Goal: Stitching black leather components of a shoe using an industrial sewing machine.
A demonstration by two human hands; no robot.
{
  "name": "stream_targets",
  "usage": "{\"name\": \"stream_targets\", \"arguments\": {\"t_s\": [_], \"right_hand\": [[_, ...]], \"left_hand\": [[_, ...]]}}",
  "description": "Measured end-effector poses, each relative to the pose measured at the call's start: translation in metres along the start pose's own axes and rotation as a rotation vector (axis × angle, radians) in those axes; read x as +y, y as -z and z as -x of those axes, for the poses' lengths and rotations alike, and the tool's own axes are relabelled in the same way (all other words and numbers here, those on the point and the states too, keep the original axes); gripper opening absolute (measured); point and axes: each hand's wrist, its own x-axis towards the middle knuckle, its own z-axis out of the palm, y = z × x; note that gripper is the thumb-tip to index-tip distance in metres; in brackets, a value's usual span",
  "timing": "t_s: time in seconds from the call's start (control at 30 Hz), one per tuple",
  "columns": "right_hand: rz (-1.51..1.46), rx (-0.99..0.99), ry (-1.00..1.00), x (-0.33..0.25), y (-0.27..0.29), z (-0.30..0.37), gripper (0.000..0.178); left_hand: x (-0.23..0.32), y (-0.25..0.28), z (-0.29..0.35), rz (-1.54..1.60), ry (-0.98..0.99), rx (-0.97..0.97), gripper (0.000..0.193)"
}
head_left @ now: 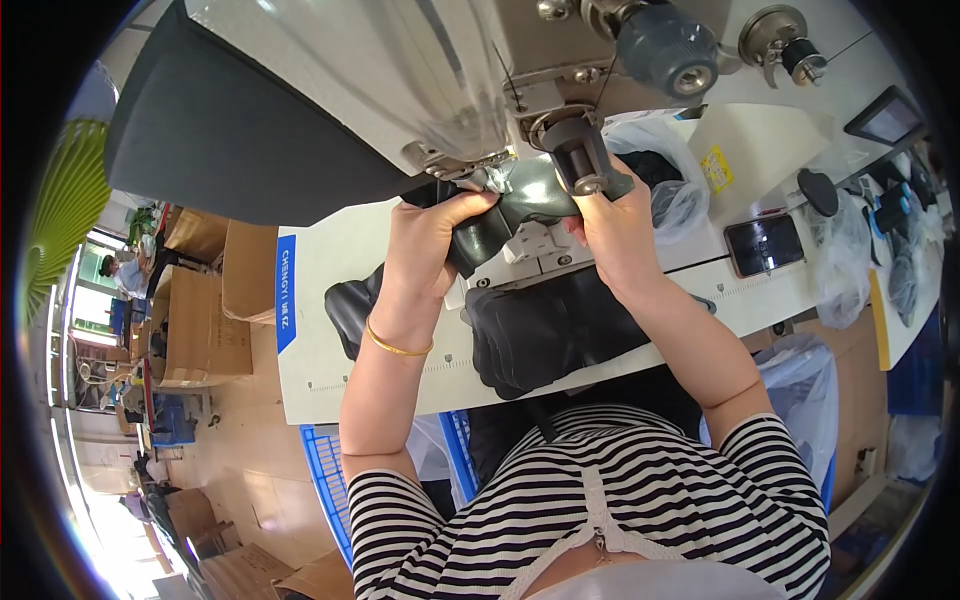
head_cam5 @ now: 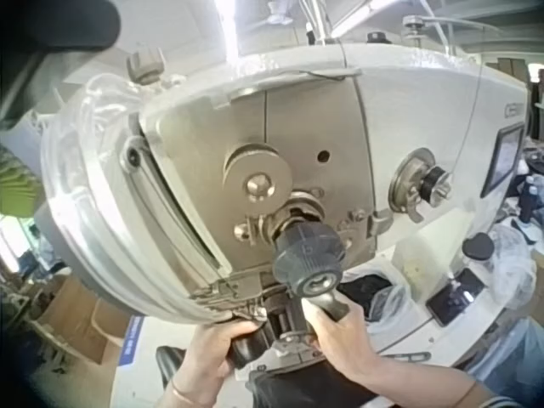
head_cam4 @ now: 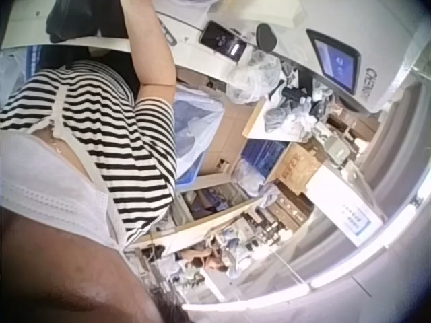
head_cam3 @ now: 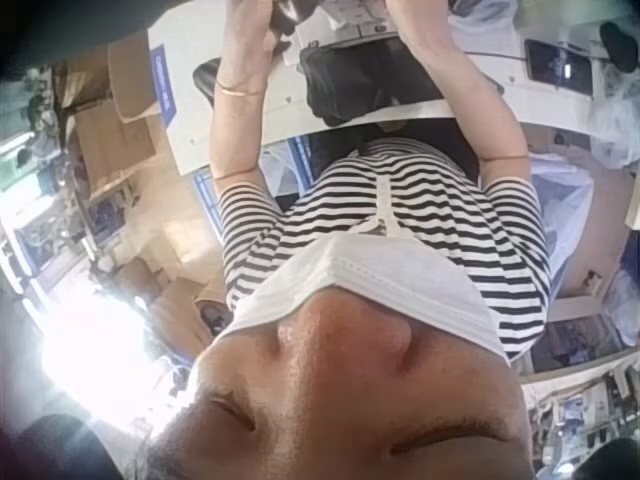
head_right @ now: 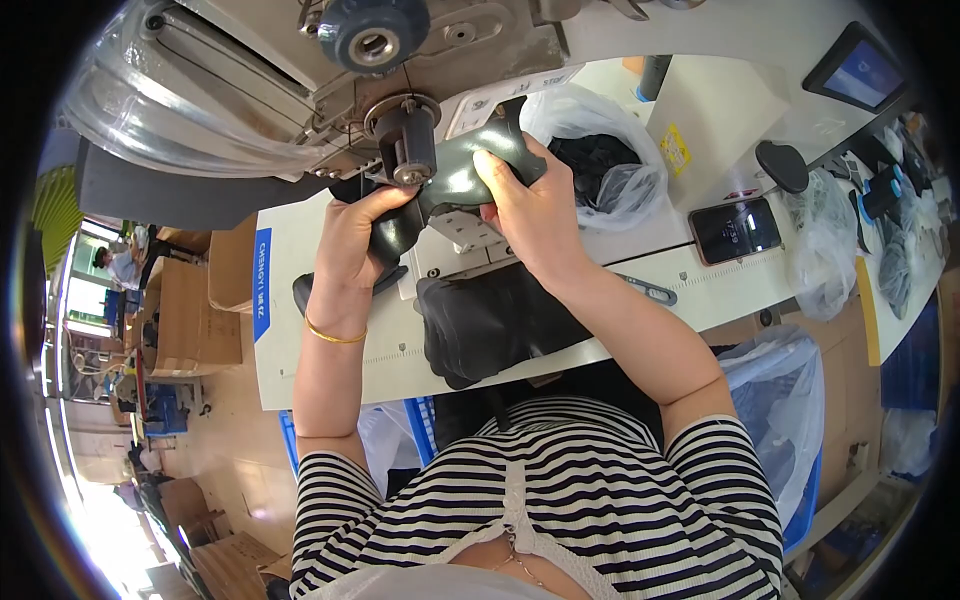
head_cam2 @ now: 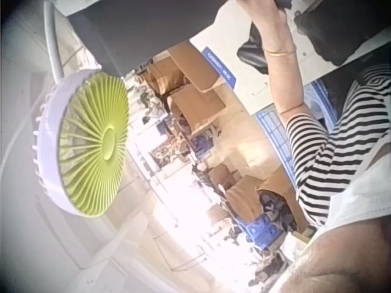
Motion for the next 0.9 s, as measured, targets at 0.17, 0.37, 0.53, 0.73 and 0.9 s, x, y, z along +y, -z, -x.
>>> {"name": "stream_targets", "arguments": {"t_s": [0.17, 0.37, 0.53, 0.73, 0.9], "right_hand": [[0.058, -0.016, 0.017, -0.0009, 0.0007, -0.0003, 0.016], [0.055, -0.02, 0.032, -0.0002, 0.0, 0.0003, 0.016], [0.072, -0.03, 0.035, 0.0006, 0.002, -0.0021, 0.015], [0.085, -0.031, 0.047, 0.0017, 0.0025, -0.0013, 0.015], [0.079, -0.051, 0.065, 0.0025, 0.0052, -0.0018, 0.015]], "left_hand": [[-0.001, -0.0005, 0.0002, 0.015, -0.012, -0.009, 0.009], [-0.0024, 0.0013, 0.0002, -0.025, -0.045, -0.017, 0.015], [-0.0002, -0.0021, 0.0019, -0.055, -0.055, 0.002, 0.015], [-0.0014, -0.0012, 0.0027, -0.067, -0.048, 0.016, 0.016], [-0.0016, -0.0018, 0.0025, -0.047, -0.055, 0.004, 0.017]]}}
